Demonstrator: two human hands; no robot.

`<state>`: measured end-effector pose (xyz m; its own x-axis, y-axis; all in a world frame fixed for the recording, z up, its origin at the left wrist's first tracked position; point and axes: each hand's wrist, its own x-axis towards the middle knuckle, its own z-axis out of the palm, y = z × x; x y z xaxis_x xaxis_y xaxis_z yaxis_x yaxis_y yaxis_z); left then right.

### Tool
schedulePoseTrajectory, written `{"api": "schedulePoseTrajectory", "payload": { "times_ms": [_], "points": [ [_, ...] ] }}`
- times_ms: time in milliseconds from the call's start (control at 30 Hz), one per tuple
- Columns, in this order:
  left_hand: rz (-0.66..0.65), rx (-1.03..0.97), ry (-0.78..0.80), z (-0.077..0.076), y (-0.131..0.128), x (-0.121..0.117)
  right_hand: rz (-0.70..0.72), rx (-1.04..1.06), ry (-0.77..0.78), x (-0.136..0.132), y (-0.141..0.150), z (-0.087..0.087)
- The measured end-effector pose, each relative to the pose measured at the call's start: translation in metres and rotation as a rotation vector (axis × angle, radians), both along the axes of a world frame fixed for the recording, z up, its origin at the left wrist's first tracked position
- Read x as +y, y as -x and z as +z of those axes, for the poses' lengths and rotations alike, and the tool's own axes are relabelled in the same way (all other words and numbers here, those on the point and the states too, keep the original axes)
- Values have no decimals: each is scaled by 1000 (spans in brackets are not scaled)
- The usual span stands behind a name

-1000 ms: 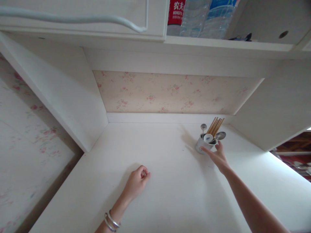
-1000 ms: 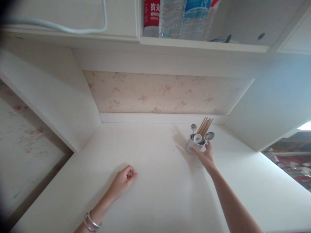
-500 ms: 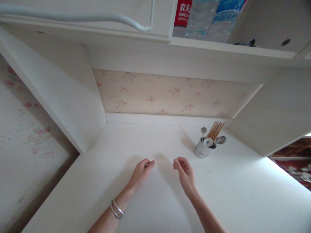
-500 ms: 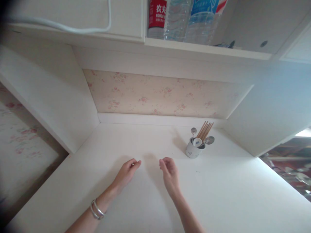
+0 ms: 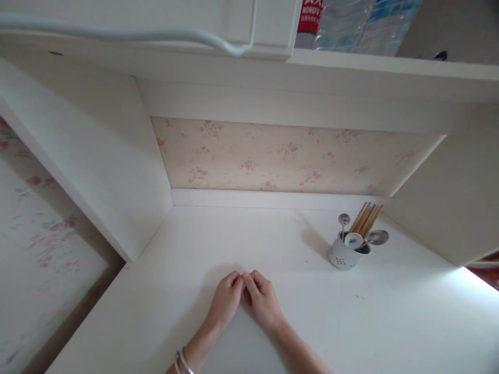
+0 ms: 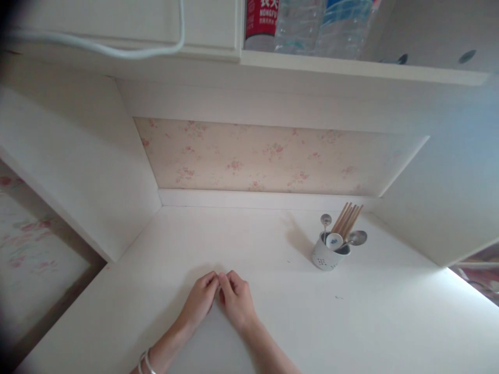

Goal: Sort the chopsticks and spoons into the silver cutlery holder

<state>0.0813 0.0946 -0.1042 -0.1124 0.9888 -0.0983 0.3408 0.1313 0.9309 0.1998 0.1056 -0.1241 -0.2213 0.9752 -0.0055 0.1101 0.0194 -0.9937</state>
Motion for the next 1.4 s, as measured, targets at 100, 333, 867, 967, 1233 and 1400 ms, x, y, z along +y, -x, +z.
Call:
{"api": "schedulePoseTrajectory", "payload": {
  "times_ms": [100, 333, 867, 967, 1233, 1400],
  "points": [
    [2, 10, -3, 0, -3, 0, 6, 13, 6, -1, -1, 0],
    [2, 20, -14, -2, -2, -1, 26, 16, 5, -1, 1, -1],
    [-2, 54, -28, -7, -2, 1, 42, 13, 10, -2, -2, 5],
    [-10, 53, -27, -8, -2, 1, 45, 4, 12, -2, -3, 7],
    [-21, 63, -23, -10, -1, 1, 46, -17, 0, -2, -4, 8],
    [-41, 49, -21, -3, -3, -2, 35, 43, 24, -3, -3, 8]
  ]
}}
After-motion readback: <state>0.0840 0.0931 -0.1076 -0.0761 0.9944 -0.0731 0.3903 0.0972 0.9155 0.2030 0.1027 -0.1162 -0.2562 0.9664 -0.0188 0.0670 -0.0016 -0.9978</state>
